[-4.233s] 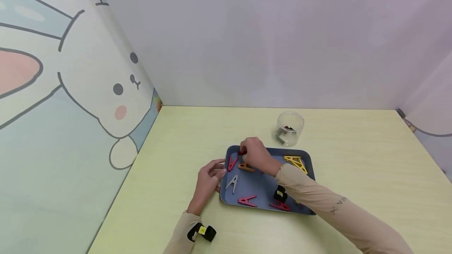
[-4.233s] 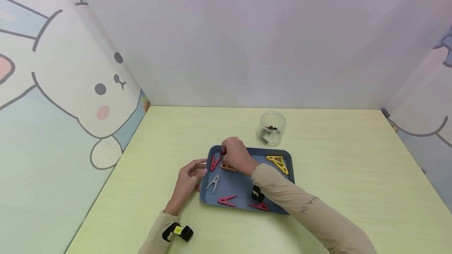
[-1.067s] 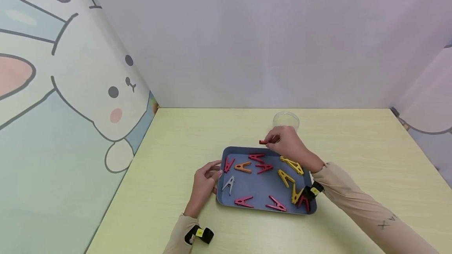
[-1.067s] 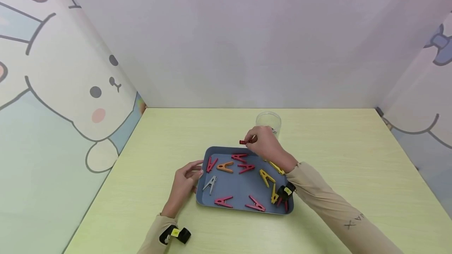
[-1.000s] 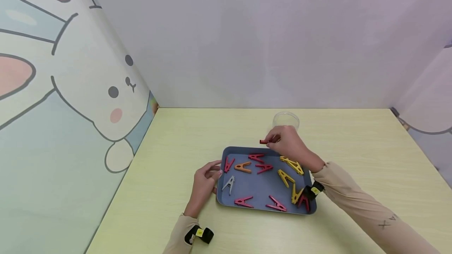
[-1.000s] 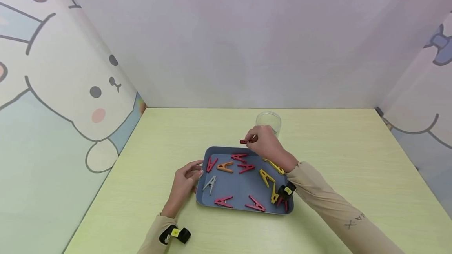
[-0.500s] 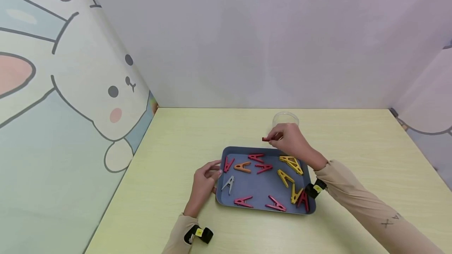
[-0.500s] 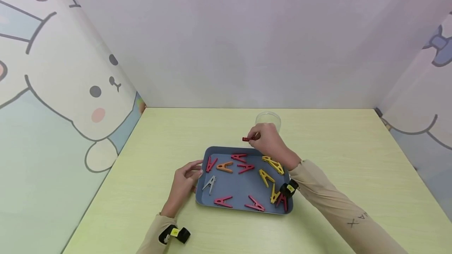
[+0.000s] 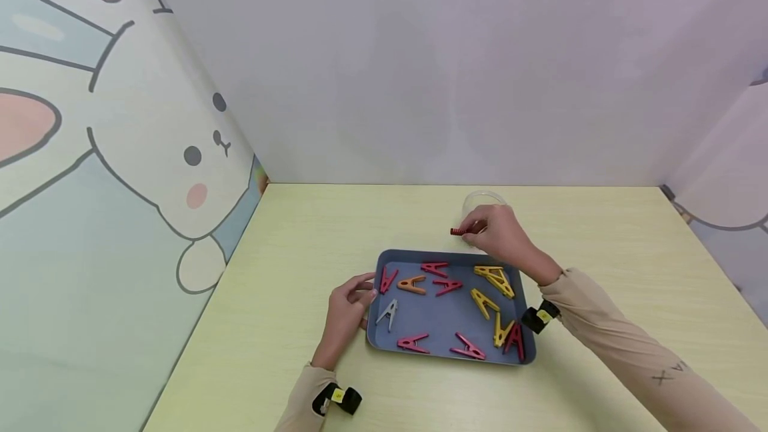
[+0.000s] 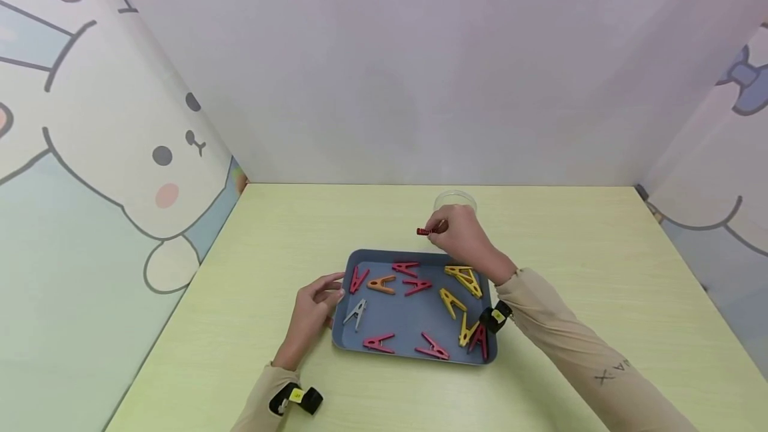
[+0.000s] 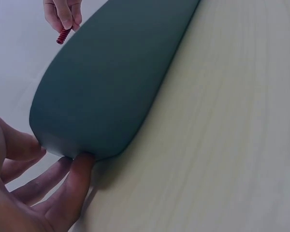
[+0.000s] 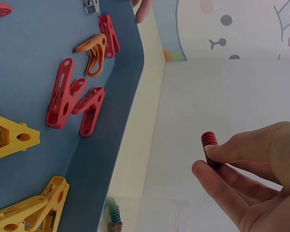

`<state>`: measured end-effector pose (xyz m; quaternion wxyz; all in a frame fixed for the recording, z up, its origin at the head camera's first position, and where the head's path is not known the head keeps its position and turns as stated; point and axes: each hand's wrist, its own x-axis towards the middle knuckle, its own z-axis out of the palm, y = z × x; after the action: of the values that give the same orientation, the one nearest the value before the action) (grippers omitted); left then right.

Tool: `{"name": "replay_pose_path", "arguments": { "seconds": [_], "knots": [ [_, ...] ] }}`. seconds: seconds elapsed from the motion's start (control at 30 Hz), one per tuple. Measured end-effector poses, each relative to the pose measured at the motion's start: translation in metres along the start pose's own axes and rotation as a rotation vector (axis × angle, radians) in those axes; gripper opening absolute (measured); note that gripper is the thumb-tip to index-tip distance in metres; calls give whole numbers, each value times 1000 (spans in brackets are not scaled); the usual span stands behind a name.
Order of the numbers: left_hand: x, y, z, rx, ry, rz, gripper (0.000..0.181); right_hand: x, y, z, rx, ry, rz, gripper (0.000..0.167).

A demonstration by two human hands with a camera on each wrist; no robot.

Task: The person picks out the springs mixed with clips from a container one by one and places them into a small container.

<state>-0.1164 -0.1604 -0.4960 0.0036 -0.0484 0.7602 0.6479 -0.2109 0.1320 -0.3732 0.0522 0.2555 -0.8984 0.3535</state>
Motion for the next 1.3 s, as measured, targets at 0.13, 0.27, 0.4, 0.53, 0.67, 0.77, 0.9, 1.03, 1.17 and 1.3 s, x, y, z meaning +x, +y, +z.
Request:
{"name": "replay_pose_path", "arguments": {
  "seconds": [0.13,0.27,0.4,0.53,0.67,0.77,0.9,1.03,1.17,1.3],
  "knots": [
    [0,0,1,-5,-3,2,32,1,2,-3,-5,1,10,10],
    [-2,6,0,-11,-15,-3,33,1,3,-6,-16,-1,10,10],
    [-8,21,-1,-23,-34,11,34,2,6,-9,-41,12,7,10],
    [-8,21,0,-18,-27,16,34,3,10,-12,-52,21,8,10],
    [-2,5,2,-4,-1,6,34,3,14,-15,-54,21,7,9],
    [0,0,3,2,8,15,33,3,18,-16,-56,23,10,9],
    [0,-1,3,-1,12,17,32,4,21,-19,-59,25,10,9],
    [0,0,3,-6,9,14,32,5,23,-22,-65,25,19,8],
    [0,1,3,-9,3,-2,32,7,25,-25,-74,21,46,8],
    [0,1,3,-5,-2,-4,33,9,27,-29,-88,17,62,8]
  ]
}}
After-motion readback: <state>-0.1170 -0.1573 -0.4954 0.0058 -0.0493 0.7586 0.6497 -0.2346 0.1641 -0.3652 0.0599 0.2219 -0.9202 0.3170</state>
